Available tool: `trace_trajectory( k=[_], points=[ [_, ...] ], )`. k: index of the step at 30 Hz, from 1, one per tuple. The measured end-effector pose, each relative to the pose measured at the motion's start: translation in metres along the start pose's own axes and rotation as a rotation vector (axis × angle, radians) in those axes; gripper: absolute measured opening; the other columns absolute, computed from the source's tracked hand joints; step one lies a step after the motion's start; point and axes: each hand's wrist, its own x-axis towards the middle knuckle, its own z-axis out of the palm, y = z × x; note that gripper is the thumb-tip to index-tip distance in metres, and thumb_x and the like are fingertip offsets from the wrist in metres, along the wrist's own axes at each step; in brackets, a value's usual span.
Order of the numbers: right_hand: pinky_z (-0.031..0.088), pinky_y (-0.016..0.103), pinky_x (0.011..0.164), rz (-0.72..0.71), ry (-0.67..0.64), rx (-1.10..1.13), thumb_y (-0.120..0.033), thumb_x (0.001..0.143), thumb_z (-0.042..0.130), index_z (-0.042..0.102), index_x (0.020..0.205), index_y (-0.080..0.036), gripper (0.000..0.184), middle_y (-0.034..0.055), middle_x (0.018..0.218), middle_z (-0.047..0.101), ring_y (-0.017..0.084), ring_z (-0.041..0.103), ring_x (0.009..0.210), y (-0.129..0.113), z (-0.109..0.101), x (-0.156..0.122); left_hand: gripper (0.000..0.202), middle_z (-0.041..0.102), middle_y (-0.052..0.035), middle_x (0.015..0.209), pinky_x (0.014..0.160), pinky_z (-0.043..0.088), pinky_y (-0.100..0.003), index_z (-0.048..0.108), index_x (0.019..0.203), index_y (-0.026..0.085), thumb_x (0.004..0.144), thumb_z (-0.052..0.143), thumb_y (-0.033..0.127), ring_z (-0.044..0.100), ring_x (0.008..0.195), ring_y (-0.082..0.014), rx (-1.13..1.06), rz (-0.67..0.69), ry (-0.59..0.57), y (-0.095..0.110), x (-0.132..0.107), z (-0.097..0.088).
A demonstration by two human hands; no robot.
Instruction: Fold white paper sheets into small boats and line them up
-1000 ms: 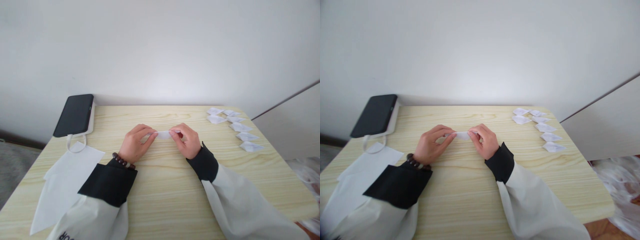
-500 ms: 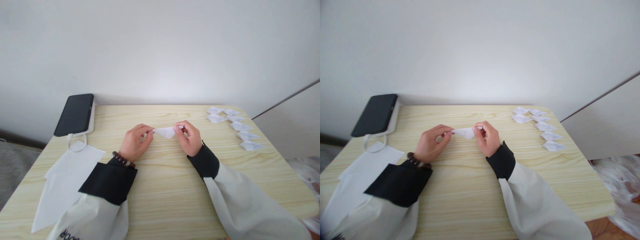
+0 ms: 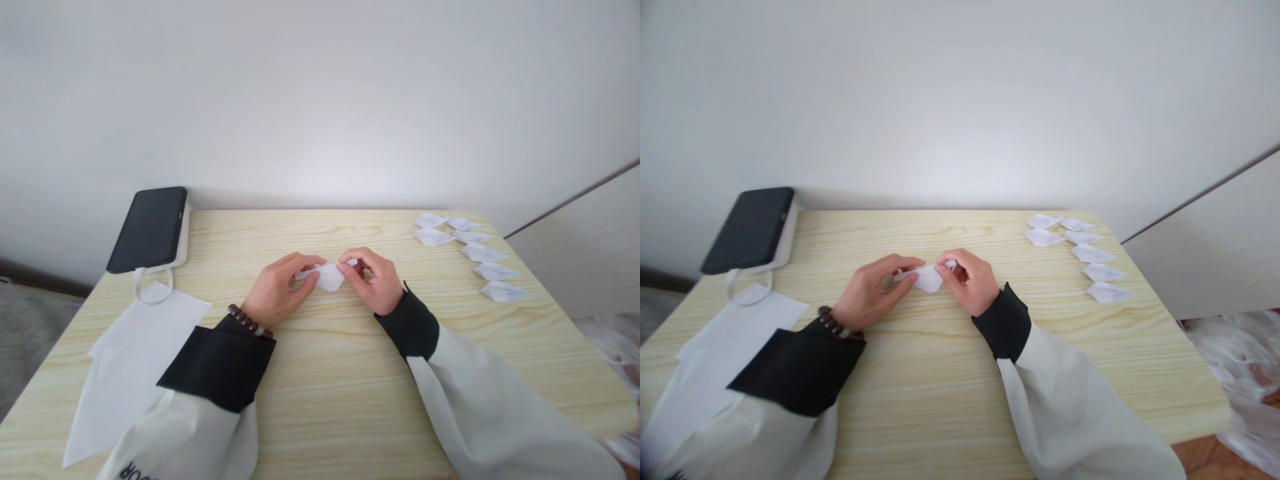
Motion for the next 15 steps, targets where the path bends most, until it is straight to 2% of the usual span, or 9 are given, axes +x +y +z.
trace_trajectory(
  k=[3,6,10,15],
  points=[
    [0.041,0.021,0.052,0.014,-0.016,0.017,-0.025,0.084,0.056,0.061,0.083,-0.018,0.009,-0.0002,0.069,0.062,0.008,0.049,0.053,0.0005,0.0001,0.0001,0.025,0.065,-0.0053,0.098,0.078,0.048,-0.027,0.059,0.110,0.018,0.086,0.053,0.025,0.060,0.088,-0.0157,-0.032,0.068,-0.070,0.0006,-0.0002,-0.0006],
    [0.042,0.021,0.052,0.070,-0.030,0.041,-0.028,0.083,0.057,0.061,0.085,-0.017,0.011,-0.0002,0.067,0.062,0.008,0.051,0.052,0.0015,0.0005,0.0000,0.038,0.063,-0.0067,0.101,0.080,0.049,-0.031,0.057,0.114,0.019,0.079,0.064,0.034,0.060,0.091,-0.0188,0.005,0.117,-0.135,-0.0006,-0.0009,0.0000],
    [0.043,0.022,0.052,0.113,-0.065,0.080,-0.030,0.084,0.056,0.061,0.088,-0.018,0.014,0.0000,0.067,0.063,0.009,0.053,0.053,0.0019,0.0004,-0.0009,0.033,0.064,-0.0068,0.101,0.078,0.051,-0.031,0.058,0.113,0.019,0.082,0.061,0.028,0.061,0.090,-0.0189,0.062,0.131,-0.102,-0.0027,-0.0014,0.0018],
    [0.048,0.024,0.058,0.127,-0.120,0.159,-0.026,0.084,0.053,0.059,0.102,-0.017,0.021,0.0025,0.076,0.065,0.012,0.059,0.063,0.0001,-0.0022,-0.0025,0.027,0.065,-0.0074,0.103,0.081,0.050,-0.030,0.060,0.112,0.019,0.085,0.054,0.022,0.062,0.094,-0.0180,0.064,0.149,-0.042,-0.0028,-0.0012,0.0013]
  ],
)
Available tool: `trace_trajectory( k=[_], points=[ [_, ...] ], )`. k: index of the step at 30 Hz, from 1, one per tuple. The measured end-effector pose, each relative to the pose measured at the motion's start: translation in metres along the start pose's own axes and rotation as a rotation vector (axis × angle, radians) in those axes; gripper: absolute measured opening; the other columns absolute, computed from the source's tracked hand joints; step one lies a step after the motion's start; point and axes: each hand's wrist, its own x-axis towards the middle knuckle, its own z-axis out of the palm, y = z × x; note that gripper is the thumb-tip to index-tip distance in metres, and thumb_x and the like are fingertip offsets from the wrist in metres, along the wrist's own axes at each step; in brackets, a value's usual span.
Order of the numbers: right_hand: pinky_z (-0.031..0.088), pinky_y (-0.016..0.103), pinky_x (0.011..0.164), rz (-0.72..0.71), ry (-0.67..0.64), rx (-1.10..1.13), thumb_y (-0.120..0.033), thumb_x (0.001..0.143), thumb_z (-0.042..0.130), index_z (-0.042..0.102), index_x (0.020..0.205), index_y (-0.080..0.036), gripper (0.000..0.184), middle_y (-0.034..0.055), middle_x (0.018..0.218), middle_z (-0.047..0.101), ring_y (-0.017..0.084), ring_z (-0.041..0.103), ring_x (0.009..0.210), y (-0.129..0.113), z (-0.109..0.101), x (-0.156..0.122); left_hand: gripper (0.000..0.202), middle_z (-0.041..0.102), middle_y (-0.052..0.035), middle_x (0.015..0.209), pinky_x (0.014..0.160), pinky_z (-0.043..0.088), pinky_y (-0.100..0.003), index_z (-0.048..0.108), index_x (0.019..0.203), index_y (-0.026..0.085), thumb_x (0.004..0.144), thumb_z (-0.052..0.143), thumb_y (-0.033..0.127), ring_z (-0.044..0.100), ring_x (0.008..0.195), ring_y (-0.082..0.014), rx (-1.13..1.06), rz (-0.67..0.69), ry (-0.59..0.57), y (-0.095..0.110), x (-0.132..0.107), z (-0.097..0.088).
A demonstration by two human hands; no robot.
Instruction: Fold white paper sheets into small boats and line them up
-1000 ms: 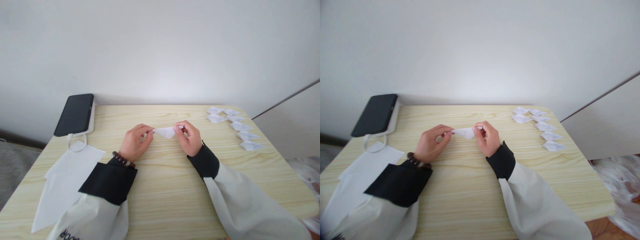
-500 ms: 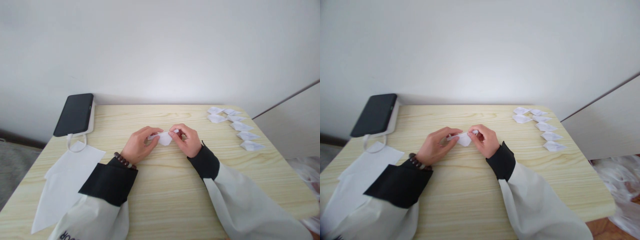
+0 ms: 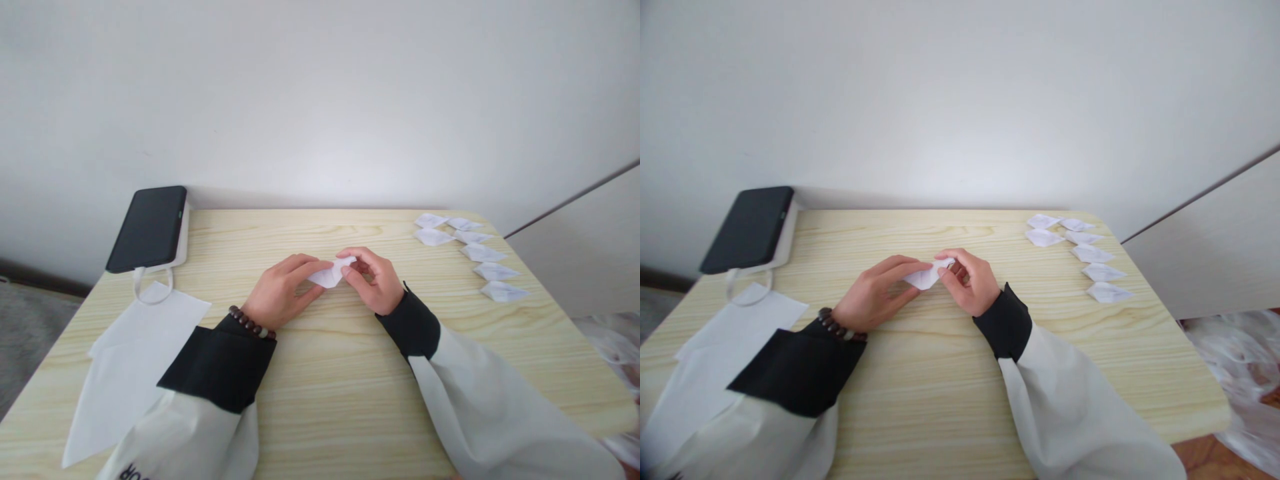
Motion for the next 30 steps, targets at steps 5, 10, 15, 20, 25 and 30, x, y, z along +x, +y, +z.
trace_trajectory(
  k=[5,10,15,20,25,30],
  points=[
    [0.049,0.023,0.059,-0.026,-0.040,-0.007,-0.025,0.083,0.054,0.061,0.100,-0.017,0.020,0.0031,0.080,0.068,0.011,0.060,0.064,-0.0023,-0.0002,0.0004,0.019,0.068,-0.0060,0.095,0.081,0.050,-0.029,0.064,0.100,0.018,0.089,0.048,0.020,0.063,0.089,-0.0160,0.007,-0.061,0.116,-0.0003,0.0006,0.0003],
    [0.048,0.021,0.054,-0.038,-0.024,-0.068,-0.030,0.086,0.052,0.064,0.089,-0.017,0.018,0.0027,0.073,0.068,0.009,0.059,0.055,-0.0020,0.0017,0.0017,0.017,0.065,-0.0074,0.096,0.082,0.049,-0.033,0.066,0.097,0.018,0.084,0.059,0.027,0.059,0.091,-0.0181,0.062,-0.009,0.189,-0.0017,0.0013,0.0017],
    [0.048,0.020,0.054,-0.059,-0.040,-0.114,-0.028,0.086,0.054,0.064,0.090,-0.018,0.015,0.0012,0.073,0.070,0.009,0.061,0.054,-0.0010,0.0031,0.0004,0.011,0.065,-0.0052,0.085,0.074,0.047,-0.033,0.065,0.091,0.018,0.084,0.060,0.024,0.058,0.081,-0.0180,0.138,0.035,0.172,-0.0014,0.0020,0.0018],
    [0.048,0.020,0.054,-0.059,-0.013,-0.112,-0.029,0.083,0.058,0.060,0.090,-0.018,0.013,-0.0005,0.066,0.067,0.009,0.060,0.050,-0.0007,0.0035,-0.0011,0.008,0.065,-0.0044,0.083,0.073,0.048,-0.030,0.063,0.086,0.018,0.086,0.055,0.020,0.059,0.079,-0.0161,0.104,0.018,0.196,-0.0016,0.0020,0.0023],
    [0.050,0.021,0.054,-0.045,-0.028,-0.099,-0.029,0.084,0.056,0.061,0.087,-0.019,0.012,0.0017,0.074,0.070,0.010,0.063,0.055,-0.0017,0.0036,-0.0020,0.010,0.064,-0.0054,0.088,0.075,0.049,-0.030,0.064,0.089,0.019,0.087,0.054,0.020,0.059,0.083,-0.0168,0.159,0.034,0.241,-0.0016,0.0016,0.0027],
    [0.050,0.021,0.053,-0.024,-0.037,-0.110,-0.031,0.083,0.058,0.063,0.083,-0.019,0.013,0.0007,0.068,0.069,0.010,0.063,0.053,-0.0026,0.0035,-0.0023,0.015,0.065,-0.0039,0.085,0.073,0.048,-0.030,0.065,0.089,0.021,0.087,0.052,0.016,0.059,0.079,-0.0160,0.294,0.064,0.272,-0.0006,0.0011,0.0023]
  ],
)
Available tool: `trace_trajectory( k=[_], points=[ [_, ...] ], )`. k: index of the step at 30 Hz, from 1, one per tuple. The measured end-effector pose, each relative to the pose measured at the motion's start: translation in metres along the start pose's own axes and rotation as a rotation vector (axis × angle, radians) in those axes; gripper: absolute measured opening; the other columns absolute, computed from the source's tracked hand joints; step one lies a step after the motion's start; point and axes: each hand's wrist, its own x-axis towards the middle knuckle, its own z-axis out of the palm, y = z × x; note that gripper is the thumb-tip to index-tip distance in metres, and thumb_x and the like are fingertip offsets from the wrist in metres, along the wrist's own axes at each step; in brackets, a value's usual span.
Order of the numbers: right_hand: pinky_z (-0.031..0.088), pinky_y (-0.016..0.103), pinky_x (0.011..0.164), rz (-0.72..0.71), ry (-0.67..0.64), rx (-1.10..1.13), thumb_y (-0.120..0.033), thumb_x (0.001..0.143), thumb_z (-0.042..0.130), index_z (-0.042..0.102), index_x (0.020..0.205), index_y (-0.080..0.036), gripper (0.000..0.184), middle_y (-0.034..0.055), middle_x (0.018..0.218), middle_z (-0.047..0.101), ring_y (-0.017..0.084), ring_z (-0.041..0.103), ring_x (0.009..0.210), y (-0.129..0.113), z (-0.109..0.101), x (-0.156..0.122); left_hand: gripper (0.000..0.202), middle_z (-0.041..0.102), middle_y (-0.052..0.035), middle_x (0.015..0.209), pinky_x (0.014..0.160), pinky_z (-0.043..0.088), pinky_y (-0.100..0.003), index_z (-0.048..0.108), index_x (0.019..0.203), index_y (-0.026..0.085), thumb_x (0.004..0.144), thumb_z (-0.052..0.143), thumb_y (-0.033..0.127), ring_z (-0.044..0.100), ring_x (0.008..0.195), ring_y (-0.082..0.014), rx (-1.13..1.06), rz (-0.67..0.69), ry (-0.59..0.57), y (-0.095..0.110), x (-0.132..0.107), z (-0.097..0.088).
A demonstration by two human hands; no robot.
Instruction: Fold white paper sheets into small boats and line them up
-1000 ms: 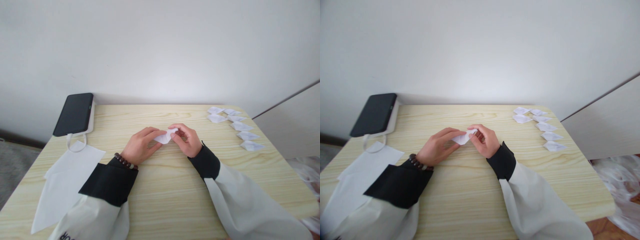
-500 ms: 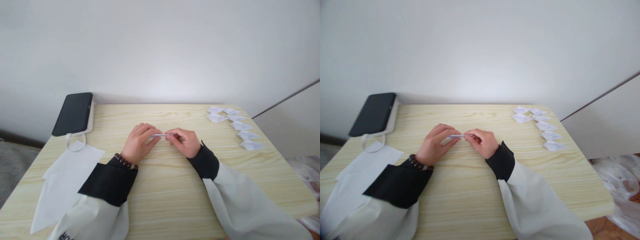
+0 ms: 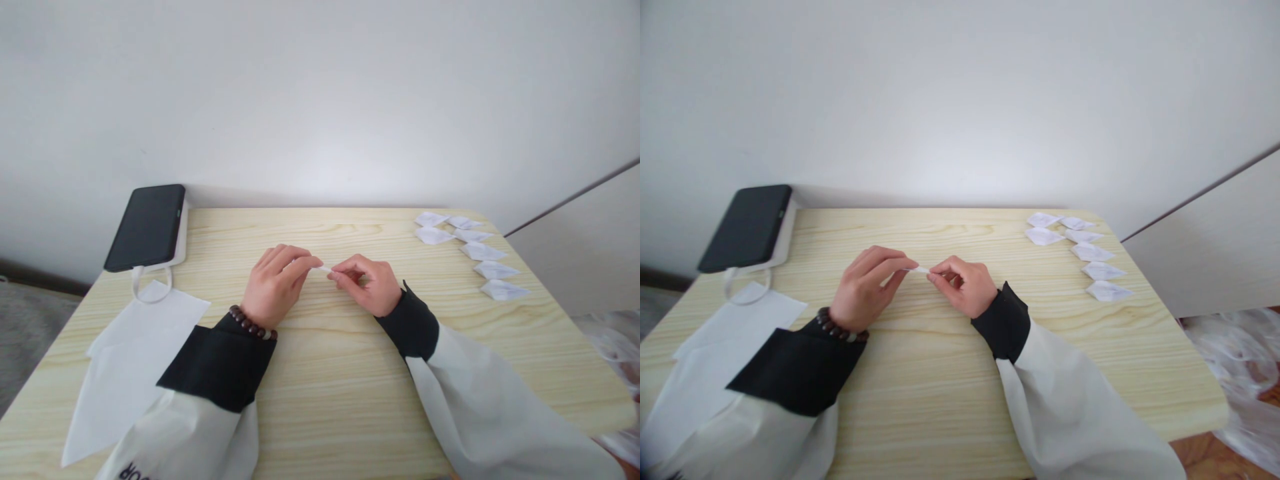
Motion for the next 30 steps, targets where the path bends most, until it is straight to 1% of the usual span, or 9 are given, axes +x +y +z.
trace_trajectory(
  k=[3,7,11,15,19,21,23,27,30],
  points=[
    [0.050,0.021,0.054,0.008,0.001,-0.003,-0.031,0.083,0.058,0.063,0.082,-0.019,0.014,0.0011,0.070,0.070,0.011,0.064,0.054,-0.0001,-0.0001,-0.0001,0.015,0.066,-0.0039,0.085,0.073,0.049,-0.030,0.065,0.089,0.021,0.087,0.051,0.015,0.059,0.079,-0.0159,-0.013,0.003,-0.004,0.0003,0.0004,-0.0006],
    [0.052,0.022,0.055,0.035,0.000,0.040,-0.032,0.084,0.058,0.062,0.084,-0.018,0.014,0.0021,0.072,0.071,0.011,0.065,0.056,0.0011,0.0010,-0.0002,0.015,0.065,-0.0045,0.085,0.073,0.050,-0.029,0.065,0.089,0.019,0.086,0.052,0.012,0.059,0.079,-0.0152,-0.088,0.029,-0.013,0.0003,0.0000,0.0002],
    [0.052,0.023,0.055,0.043,-0.013,0.072,-0.033,0.084,0.058,0.060,0.088,-0.019,0.015,0.0025,0.073,0.071,0.012,0.066,0.057,0.0023,0.0024,-0.0001,0.021,0.064,-0.0047,0.089,0.074,0.050,-0.026,0.064,0.093,0.019,0.086,0.048,0.008,0.060,0.083,-0.0142,-0.129,0.035,-0.040,0.0001,-0.0018,0.0014],
    [0.053,0.023,0.055,0.047,-0.014,0.066,-0.034,0.082,0.059,0.059,0.089,-0.019,0.016,0.0024,0.074,0.071,0.012,0.066,0.057,0.0019,0.0020,-0.0001,0.022,0.065,-0.0049,0.089,0.075,0.051,-0.028,0.065,0.091,0.019,0.087,0.046,0.009,0.060,0.083,-0.0149,-0.111,0.006,-0.041,0.0009,-0.0014,0.0003],
    [0.053,0.022,0.056,0.034,-0.008,0.072,-0.033,0.083,0.058,0.059,0.088,-0.019,0.015,0.0027,0.074,0.072,0.012,0.066,0.057,0.0020,0.0012,-0.0005,0.013,0.065,-0.0044,0.087,0.077,0.051,-0.032,0.062,0.091,0.020,0.085,0.052,0.013,0.060,0.084,-0.0174,-0.037,-0.049,0.005,0.0005,0.0000,-0.0008],
    [0.053,0.022,0.055,0.029,-0.004,0.093,-0.032,0.084,0.057,0.059,0.089,-0.019,0.014,0.0034,0.077,0.072,0.012,0.067,0.058,0.0020,0.0013,-0.0007,0.008,0.064,-0.0036,0.086,0.077,0.050,-0.031,0.058,0.091,0.020,0.084,0.055,0.016,0.060,0.084,-0.0177,-0.002,-0.107,0.030,-0.0005,0.0000,-0.0005],
    [0.053,0.022,0.054,0.030,0.004,0.107,-0.032,0.085,0.056,0.058,0.088,-0.018,0.014,0.0039,0.078,0.072,0.012,0.067,0.058,0.0017,0.0016,-0.0008,0.006,0.063,-0.0027,0.084,0.076,0.050,-0.029,0.055,0.089,0.019,0.084,0.057,0.017,0.060,0.083,-0.0167,-0.007,-0.132,0.019,-0.0013,-0.0005,0.0001],
    [0.053,0.022,0.053,0.044,0.017,0.118,-0.031,0.085,0.057,0.058,0.087,-0.017,0.014,0.0043,0.075,0.072,0.013,0.068,0.057,0.0012,0.0023,-0.0004,0.007,0.061,-0.0016,0.082,0.072,0.048,-0.025,0.055,0.087,0.019,0.085,0.053,0.012,0.059,0.079,-0.0142,-0.081,-0.064,-0.052,-0.0007,-0.0017,0.0007],
    [0.053,0.022,0.054,0.051,0.013,0.123,-0.030,0.084,0.058,0.059,0.087,-0.017,0.013,0.0047,0.075,0.072,0.013,0.068,0.058,0.0020,0.0023,-0.0004,0.013,0.062,-0.0022,0.084,0.074,0.048,-0.025,0.058,0.087,0.019,0.085,0.050,0.009,0.059,0.081,-0.0141,-0.103,-0.035,-0.063,0.0003,-0.0021,0.0006]
  ],
)
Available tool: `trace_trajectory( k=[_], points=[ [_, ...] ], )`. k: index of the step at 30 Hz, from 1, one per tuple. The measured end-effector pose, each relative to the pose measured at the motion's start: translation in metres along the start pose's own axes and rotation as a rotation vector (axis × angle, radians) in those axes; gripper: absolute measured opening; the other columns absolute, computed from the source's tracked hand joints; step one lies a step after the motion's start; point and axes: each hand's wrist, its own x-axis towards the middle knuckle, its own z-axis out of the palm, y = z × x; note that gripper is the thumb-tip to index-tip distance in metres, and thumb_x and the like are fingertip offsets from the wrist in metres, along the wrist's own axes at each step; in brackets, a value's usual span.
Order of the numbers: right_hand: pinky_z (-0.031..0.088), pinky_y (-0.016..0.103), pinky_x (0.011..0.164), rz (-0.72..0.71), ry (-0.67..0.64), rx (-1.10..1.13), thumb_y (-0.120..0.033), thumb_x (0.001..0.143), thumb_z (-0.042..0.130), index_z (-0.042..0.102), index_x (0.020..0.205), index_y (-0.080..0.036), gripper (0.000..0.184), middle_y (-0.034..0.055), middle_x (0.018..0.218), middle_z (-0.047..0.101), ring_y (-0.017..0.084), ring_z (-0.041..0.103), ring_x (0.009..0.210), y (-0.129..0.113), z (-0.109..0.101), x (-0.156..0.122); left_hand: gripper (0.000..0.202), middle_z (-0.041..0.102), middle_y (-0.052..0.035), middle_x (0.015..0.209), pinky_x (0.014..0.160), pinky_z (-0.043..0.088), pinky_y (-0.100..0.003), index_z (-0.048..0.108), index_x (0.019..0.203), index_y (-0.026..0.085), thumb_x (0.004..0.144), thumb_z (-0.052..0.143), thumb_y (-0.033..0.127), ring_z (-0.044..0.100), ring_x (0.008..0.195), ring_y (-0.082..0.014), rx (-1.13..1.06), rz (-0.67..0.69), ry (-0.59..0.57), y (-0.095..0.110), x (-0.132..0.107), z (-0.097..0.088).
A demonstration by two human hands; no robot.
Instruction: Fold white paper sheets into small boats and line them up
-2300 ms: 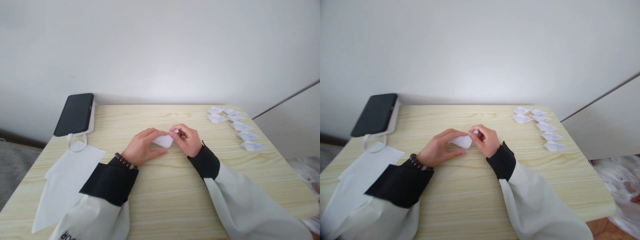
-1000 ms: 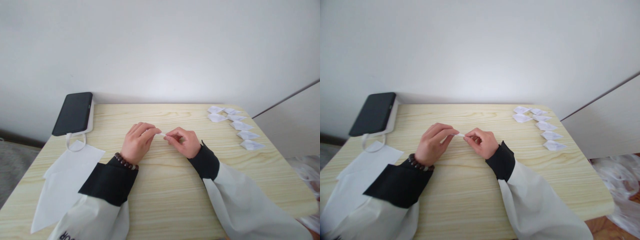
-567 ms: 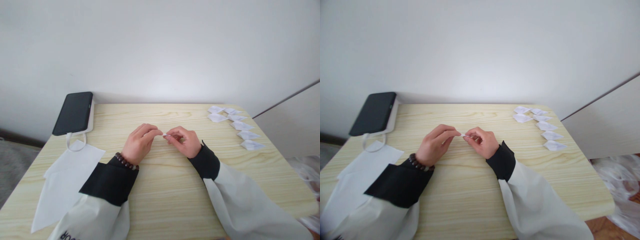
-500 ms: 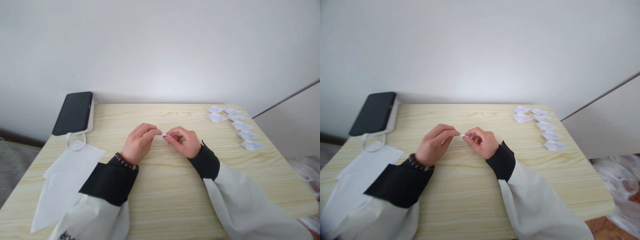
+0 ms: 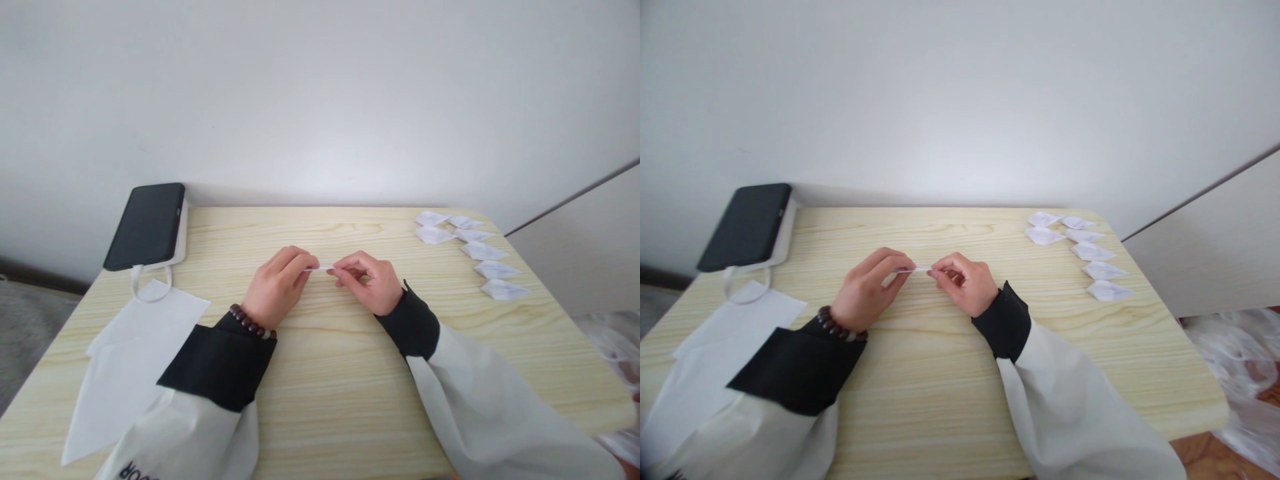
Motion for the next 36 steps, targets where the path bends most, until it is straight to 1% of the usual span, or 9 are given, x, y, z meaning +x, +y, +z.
trace_trajectory(
  k=[7,10,14,19,22,25,28,30,36],
  points=[
    [0.053,0.022,0.055,-0.016,-0.035,-0.042,-0.029,0.083,0.058,0.059,0.090,-0.018,0.013,0.0030,0.071,0.071,0.013,0.067,0.058,0.001,-0.001,-0.001,0.020,0.065,-0.0043,0.089,0.073,0.049,-0.024,0.063,0.090,0.018,0.085,0.048,0.007,0.061,0.082,-0.0142,0.004,0.021,-0.007,-0.001,-0.001,0.000],
    [0.053,0.021,0.054,-0.028,-0.033,-0.017,-0.028,0.083,0.058,0.056,0.095,-0.018,0.016,0.0038,0.077,0.071,0.013,0.068,0.059,0.002,0.000,0.000,0.024,0.065,-0.0040,0.089,0.073,0.049,-0.025,0.064,0.091,0.019,0.083,0.047,0.003,0.061,0.082,-0.0143,0.027,0.038,0.000,-0.002,-0.001,0.001],
    [0.052,0.020,0.049,-0.031,0.026,0.039,-0.029,0.084,0.057,0.053,0.098,-0.019,0.018,0.0051,0.086,0.071,0.012,0.068,0.057,0.002,0.001,0.001,0.025,0.065,-0.0049,0.090,0.076,0.050,-0.028,0.063,0.095,0.017,0.082,0.047,0.002,0.059,0.083,-0.0153,0.015,0.068,0.011,-0.001,0.000,0.000],
    [0.053,0.020,0.050,-0.040,0.024,0.033,-0.030,0.085,0.056,0.054,0.091,-0.019,0.013,0.0033,0.081,0.070,0.013,0.069,0.058,0.001,0.000,0.001,0.019,0.065,-0.0056,0.088,0.075,0.051,-0.029,0.063,0.094,0.016,0.083,0.051,0.008,0.059,0.082,-0.0155,-0.021,0.080,-0.015,0.000,0.002,0.000],
    [0.053,0.019,0.050,-0.063,0.019,0.031,-0.030,0.086,0.055,0.054,0.093,-0.019,0.013,0.0036,0.082,0.070,0.012,0.069,0.058,0.000,0.001,0.001,0.012,0.066,-0.0050,0.085,0.072,0.051,-0.028,0.065,0.092,0.017,0.084,0.056,0.015,0.060,0.078,-0.0150,-0.014,0.077,-0.006,0.001,0.002,0.001],
    [0.052,0.018,0.047,-0.104,0.080,0.003,-0.028,0.086,0.056,0.054,0.096,-0.019,0.014,0.0040,0.084,0.071,0.011,0.067,0.054,-0.001,0.001,-0.001,0.011,0.066,-0.0051,0.084,0.072,0.051,-0.026,0.065,0.092,0.016,0.084,0.056,0.015,0.061,0.077,-0.0140,-0.046,0.045,0.034,0.004,0.002,0.001],
    [0.049,0.016,0.045,-0.211,0.144,-0.082,-0.024,0.086,0.056,0.056,0.094,-0.019,0.010,0.0024,0.083,0.071,0.009,0.066,0.051,-0.002,0.001,-0.002,0.012,0.067,-0.0051,0.086,0.073,0.051,-0.024,0.065,0.091,0.015,0.084,0.057,0.014,0.063,0.079,-0.0126,-0.144,-0.012,0.056,0.008,0.002,0.000],
    [0.049,0.016,0.045,-0.264,0.154,-0.143,-0.021,0.087,0.054,0.057,0.094,-0.019,0.008,0.0013,0.081,0.071,0.008,0.065,0.051,-0.002,-0.001,-0.002,0.011,0.068,-0.0046,0.087,0.073,0.051,-0.023,0.066,0.091,0.015,0.084,0.057,0.015,0.064,0.079,-0.0123,-0.204,-0.062,0.046,0.011,0.003,-0.001],
    [0.049,0.015,0.048,-0.307,0.146,-0.259,-0.019,0.088,0.052,0.062,0.092,-0.018,0.011,0.0008,0.083,0.073,0.007,0.066,0.053,-0.001,-0.003,-0.001,0.011,0.071,-0.0037,0.085,0.070,0.050,-0.023,0.068,0.089,0.016,0.082,0.061,0.020,0.064,0.076,-0.0127,-0.328,-0.201,0.016,0.014,0.004,-0.003]
  ],
)
